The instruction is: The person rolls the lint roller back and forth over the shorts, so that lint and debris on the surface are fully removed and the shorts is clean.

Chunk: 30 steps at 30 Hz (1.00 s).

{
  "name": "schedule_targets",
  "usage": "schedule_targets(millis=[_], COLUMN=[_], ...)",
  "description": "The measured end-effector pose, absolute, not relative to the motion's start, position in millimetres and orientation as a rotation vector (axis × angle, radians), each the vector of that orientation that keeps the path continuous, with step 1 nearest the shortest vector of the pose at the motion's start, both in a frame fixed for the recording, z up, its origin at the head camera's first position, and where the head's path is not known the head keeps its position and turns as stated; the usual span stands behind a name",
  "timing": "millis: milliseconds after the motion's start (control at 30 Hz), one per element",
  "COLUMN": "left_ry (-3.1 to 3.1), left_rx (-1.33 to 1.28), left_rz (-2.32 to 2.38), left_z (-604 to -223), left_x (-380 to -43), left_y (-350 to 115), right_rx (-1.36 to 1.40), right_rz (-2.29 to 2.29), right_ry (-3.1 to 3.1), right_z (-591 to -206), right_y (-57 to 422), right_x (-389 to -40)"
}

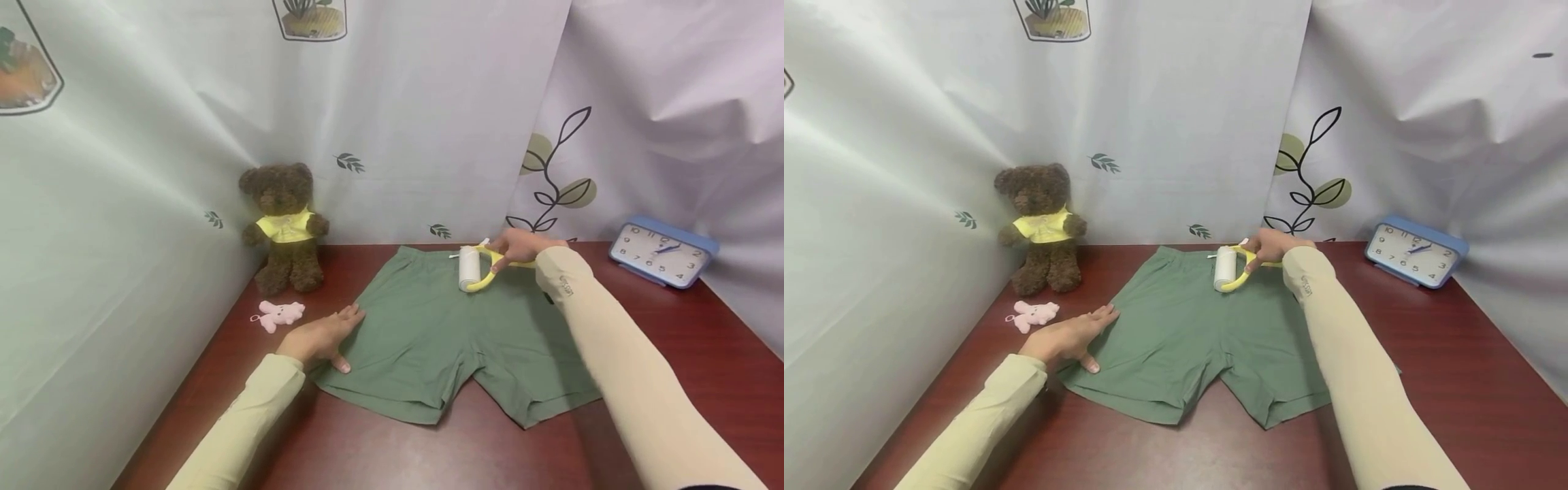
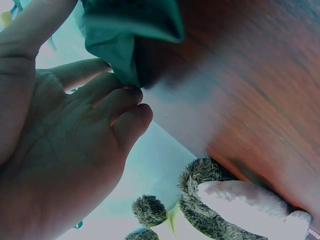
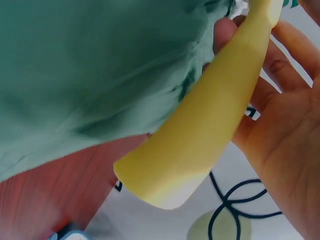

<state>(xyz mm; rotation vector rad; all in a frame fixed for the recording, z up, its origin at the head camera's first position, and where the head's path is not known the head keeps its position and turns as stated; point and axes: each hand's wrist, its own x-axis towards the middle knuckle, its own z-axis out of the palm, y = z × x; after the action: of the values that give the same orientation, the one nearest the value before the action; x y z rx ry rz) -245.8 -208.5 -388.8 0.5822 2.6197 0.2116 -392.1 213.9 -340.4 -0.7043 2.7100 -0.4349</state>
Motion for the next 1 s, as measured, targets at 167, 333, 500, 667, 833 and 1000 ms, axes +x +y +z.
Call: schedule_targets(millis=[167,333,500,667,833,1000], left_ry=[2.632,2.635,2.634,2.632,2.632,2.633], left_rx=[0.595,0.582,0.588,0.589,0.574,0.592], left_rz=[0.219,0.238,0.241,0.248,0.238,0.23], left_z=[-386,-386,-388,-391,-390,-390], left_x=[-245,-244,-243,-242,-240,-242], left_y=[-210,-213,-212,-211,-212,-211], right_rx=[-0.682,-0.615,-0.59,-0.642,-0.673,-0.683], right_rz=[-0.412,-0.374,-0.377,-0.35,-0.317,-0.286], right_ry=[2.708,2.69,2.684,2.69,2.71,2.727], right_z=[-334,-328,-328,-328,-327,-326], right_y=[229,251,273,290,301,310], right_x=[-390,-385,-379,-378,-375,-370])
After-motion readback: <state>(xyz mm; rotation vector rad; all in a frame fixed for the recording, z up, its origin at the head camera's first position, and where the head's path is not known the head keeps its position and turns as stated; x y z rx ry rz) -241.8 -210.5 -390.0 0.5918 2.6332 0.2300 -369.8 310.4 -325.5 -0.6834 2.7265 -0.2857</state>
